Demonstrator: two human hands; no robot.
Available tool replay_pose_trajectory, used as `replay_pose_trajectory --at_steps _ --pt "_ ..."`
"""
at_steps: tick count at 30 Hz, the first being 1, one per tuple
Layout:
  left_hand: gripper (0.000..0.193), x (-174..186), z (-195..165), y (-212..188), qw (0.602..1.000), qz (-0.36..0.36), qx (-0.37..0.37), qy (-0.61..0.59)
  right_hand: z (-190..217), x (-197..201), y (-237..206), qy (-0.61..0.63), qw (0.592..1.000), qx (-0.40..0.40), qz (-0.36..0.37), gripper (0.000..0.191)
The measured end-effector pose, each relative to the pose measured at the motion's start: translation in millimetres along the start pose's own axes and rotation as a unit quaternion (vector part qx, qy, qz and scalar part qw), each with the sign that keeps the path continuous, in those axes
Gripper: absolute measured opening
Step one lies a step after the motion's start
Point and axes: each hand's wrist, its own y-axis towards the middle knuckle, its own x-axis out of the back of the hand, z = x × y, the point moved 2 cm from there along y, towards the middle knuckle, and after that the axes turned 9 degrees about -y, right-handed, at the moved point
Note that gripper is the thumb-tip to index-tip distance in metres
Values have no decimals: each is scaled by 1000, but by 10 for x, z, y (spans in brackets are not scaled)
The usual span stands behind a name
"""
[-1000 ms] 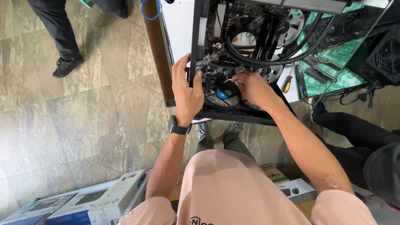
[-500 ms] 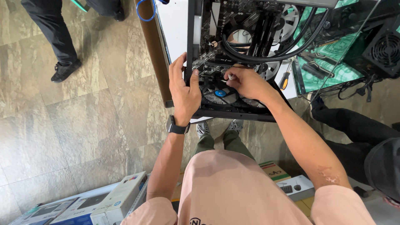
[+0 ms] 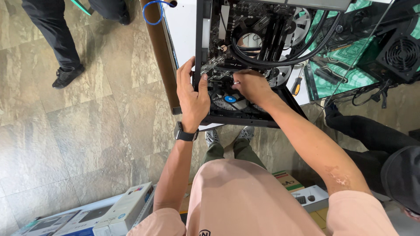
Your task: The person works on an open desktop computer case on a workbench. They remove a graphics card from the case, set it aside, unscrew and reposition internal components with a screwdriver, then route and connect power cables and use pliers to trim and tidy cable ties.
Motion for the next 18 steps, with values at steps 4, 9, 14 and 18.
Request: replay_pose_trajectory --at_steps 4,9,14,18 --pt "45 -61 24 27 1000 0 11 -8 -100 -142 50 9 999 -6 49 17" --pt "46 3 61 74 1000 -5 2 2 -120 -153 80 28 998 59 6 6" --pt "45 -39 70 79 1000 -6 5 -8 -140 -160 82 71 997 -33 17 9" --pt "45 -85 67 58 1000 -5 -13 4 -157 -250 73 24 998 -41 35 9"
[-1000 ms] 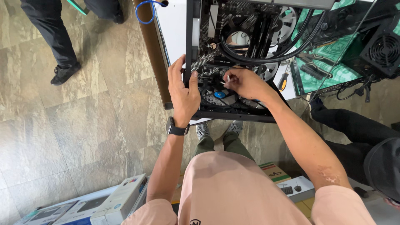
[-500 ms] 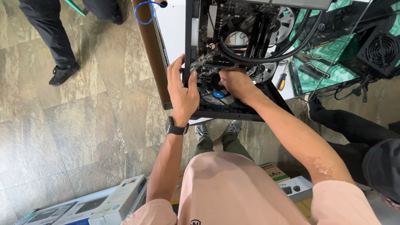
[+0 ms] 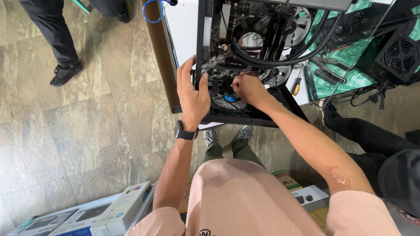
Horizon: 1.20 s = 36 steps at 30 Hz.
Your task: The person works on an open desktop computer case on a workbench. They remove a graphics card from the case, set it aside, unscrew and reposition internal components with a screwdriver, then route and connect power cables and use pliers to trim and tidy cable ties.
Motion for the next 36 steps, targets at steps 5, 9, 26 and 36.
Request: replay_pose_trajectory --at_steps 5,9,26,36 --pt "44 -58 43 17 1000 1 17 -10 -22 -213 77 -163 985 42 36 14" --pt "44 -74 91 52 1000 1 16 -11 -42 -305 215 -124 991 30 43 21" --pt "44 9 135 80 1000 -3 8 -3 106 44 89 -4 999 36 15 23" --pt "42 -387 -131 -39 999 -17 32 7 -113 363 -310 -60 988 2 141 43"
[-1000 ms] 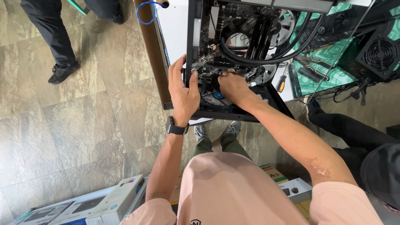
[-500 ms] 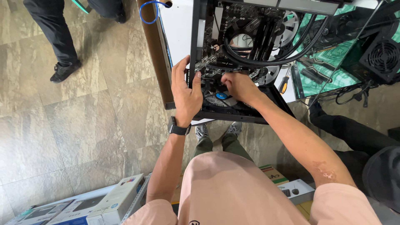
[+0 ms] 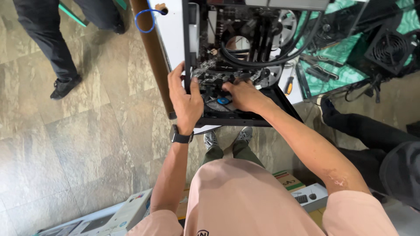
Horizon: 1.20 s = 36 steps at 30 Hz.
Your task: The person works on an open desktop computer case on a workbench. They remove a graphics card from the case, set it aside, unscrew and reposition internal components with a screwdriver, then route and connect power cables and use pliers to trim and tidy cable ties.
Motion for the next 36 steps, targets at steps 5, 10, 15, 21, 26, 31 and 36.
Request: replay_pose_trajectory --at_steps 5,10,15,21,26,31,36 --pt "40 -411 -423 -240 976 -67 -186 87 -320 260 -425 111 989 42 -93 42" --pt "23 -1410 -753 -551 971 82 -210 79 -1245 717 -1321 299 939 -12 -167 21" --pt "17 -2369 -865 -876 965 213 -154 -24 -2304 942 -2218 488 818 16 -304 9" --pt "16 -3633 -1198 -1594 950 270 -155 -34 -4059 296 -2535 532 711 -87 -452 8" --pt "15 -4452 -1635 -2142 944 279 -177 -4 -5010 -800 -2583 289 898 -131 -304 19" --pt "15 -4650 -1853 -2437 951 256 -168 30 -5192 -1339 -2520 66 965 -131 -215 33" --pt "13 -4220 -1551 -2243 964 219 -138 58 -4942 -1364 -2060 65 968 -154 -185 42"
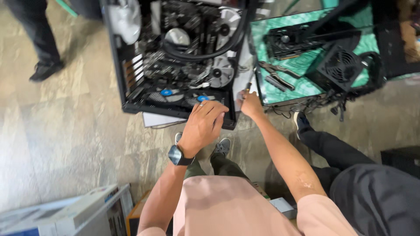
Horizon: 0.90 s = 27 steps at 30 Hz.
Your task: The person works on an open desktop computer case on a workbench. They remove a graphics card from the case, set it aside, unscrew and reposition internal components with a screwdriver, then route and connect power cables and use pliers to trim and tidy cable ties.
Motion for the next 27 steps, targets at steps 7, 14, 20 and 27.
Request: replay_pose_trajectory --at_steps 7,14,20,27 --pt "21 795 652 -167 996 -88 0 25 595 32 298 343 911 -140 -182 18" --pt "30 1960 1284 -240 968 -248 46 -3 1546 961 74 532 776 -57 -335 21" --pt "25 2729 1763 -215 949 -304 39 -80 2585 1690 -285 477 704 78 -520 19" --pt "24 3253 1982 -182 926 -363 -63 -81 3612 1424 -314 408 827 123 -366 19"
